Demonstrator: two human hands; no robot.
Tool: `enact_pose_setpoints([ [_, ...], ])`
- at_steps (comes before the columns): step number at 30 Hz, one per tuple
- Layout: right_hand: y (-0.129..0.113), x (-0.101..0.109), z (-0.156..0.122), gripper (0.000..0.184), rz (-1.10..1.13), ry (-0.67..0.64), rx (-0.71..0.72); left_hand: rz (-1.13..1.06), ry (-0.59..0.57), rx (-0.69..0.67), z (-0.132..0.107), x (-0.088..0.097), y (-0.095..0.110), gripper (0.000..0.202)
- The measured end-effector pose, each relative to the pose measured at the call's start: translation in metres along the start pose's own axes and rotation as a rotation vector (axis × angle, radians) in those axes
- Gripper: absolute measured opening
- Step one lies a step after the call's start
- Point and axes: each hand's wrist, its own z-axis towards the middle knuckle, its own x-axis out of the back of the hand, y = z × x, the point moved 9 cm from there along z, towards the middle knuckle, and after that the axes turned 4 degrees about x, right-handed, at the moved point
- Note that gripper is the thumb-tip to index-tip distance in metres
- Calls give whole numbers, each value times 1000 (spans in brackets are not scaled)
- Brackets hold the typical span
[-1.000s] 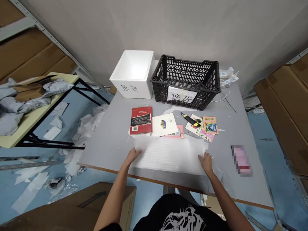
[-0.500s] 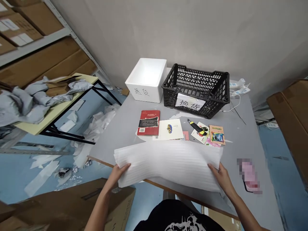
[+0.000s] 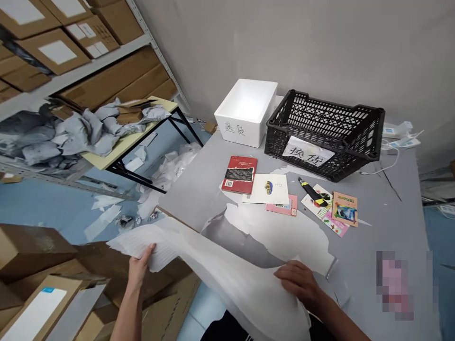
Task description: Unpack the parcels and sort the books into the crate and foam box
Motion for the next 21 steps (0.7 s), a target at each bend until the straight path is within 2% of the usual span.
enact_pose_setpoints([
  [2, -5, 2, 5, 17, -50, -27, 41, 48, -78, 22, -1, -15, -8, 36],
  [6, -3, 17, 1, 18, -112, -36, 60, 145, -220, 38, -10, -60, -27, 35],
  [9, 7, 41, -14, 26, -150, -37, -41, 223, -375, 23, -20, -88, -34, 34],
  [12, 20, 67, -33, 28, -189, -93, -200, 304, -538, -29, -20, -108, -21, 29],
  [15, 21, 82, -41, 29, -199, -143, -233, 348, -578, -117, -9, -130, 16, 34],
  [17, 19, 80, -39, 29, -182, -175, -228, 373, -639, -212, -13, -163, 48, 44],
  [19, 19, 76, -35, 30, -162, -181, -238, 531, -935, -399, -48, -221, 70, 51],
  [21, 18, 75, -32, 34, -134, -138, -228, 682, -1278, -533, -96, -272, 70, 52],
])
